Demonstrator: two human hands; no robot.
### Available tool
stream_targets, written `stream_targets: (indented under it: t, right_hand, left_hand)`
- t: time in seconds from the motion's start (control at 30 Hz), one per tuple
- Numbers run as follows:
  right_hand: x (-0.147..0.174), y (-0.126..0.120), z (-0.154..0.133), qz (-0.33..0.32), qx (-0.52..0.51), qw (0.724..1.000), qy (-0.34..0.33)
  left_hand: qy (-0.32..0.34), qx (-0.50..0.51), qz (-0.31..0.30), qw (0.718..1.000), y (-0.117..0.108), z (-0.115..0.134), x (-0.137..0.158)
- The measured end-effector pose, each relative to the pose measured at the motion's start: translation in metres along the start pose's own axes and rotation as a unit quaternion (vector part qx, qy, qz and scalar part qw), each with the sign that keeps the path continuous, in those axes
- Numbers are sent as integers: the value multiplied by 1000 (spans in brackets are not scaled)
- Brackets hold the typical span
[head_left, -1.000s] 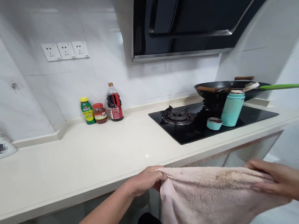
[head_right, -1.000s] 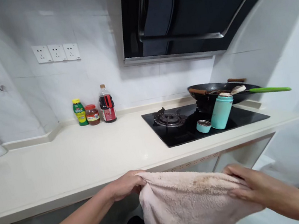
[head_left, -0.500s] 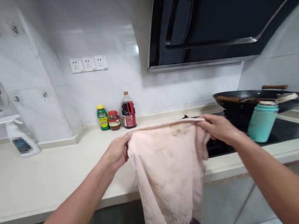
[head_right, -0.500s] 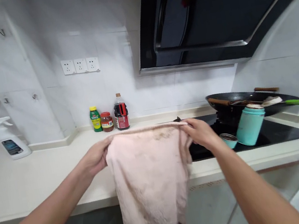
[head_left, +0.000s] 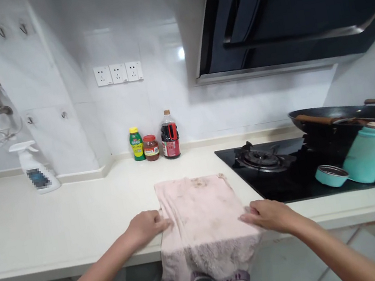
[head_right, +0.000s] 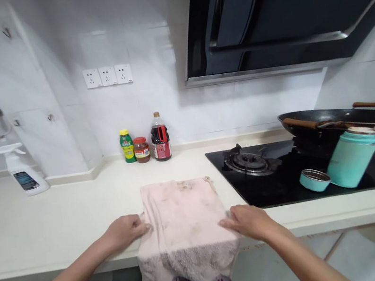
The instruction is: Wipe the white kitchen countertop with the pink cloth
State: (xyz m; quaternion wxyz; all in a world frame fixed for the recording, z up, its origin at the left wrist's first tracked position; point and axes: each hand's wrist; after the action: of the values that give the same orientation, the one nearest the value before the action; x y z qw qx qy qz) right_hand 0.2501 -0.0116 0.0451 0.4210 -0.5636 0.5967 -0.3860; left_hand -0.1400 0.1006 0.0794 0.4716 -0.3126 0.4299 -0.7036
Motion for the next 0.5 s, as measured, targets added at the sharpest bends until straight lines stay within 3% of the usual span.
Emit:
stream_targets:
  t: [0.13, 0.23, 0.27, 0.33, 0.4, 0.5]
  right_hand:
    - [4, 15, -15, 6, -46, 997, -64]
    - [15, 10, -16, 62, -148, 985, -63]
    - [22, 6, -14, 91, -214, 971, -55]
    - [40, -4, -10, 151, -369, 917, -36]
    - [63, -13, -3, 191, -489, 851, -22]
    - [100, -25, 15, 257, -557, 790, 2]
  left_hand:
    - [-8, 54, 5, 998, 12, 15, 5]
    - [-7, 116, 10, 993, 16, 26, 7]
    - [-4, 126, 10, 992, 17, 30, 9]
    - [2, 199, 1, 980, 17, 41, 12]
    - [6, 366, -27, 930, 16, 56, 19]
    - [-5, 626, -124, 770, 12, 84, 36]
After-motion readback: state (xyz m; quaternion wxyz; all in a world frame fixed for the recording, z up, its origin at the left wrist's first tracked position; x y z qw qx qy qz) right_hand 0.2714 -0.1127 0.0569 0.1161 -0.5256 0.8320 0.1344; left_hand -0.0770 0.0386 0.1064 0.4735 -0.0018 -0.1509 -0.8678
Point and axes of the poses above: each hand's wrist, its own x-axis away from the middle knuckle, its own y-axis out of the palm, z = x × y, and after that the axes turned 8 degrees about -y, right-handed
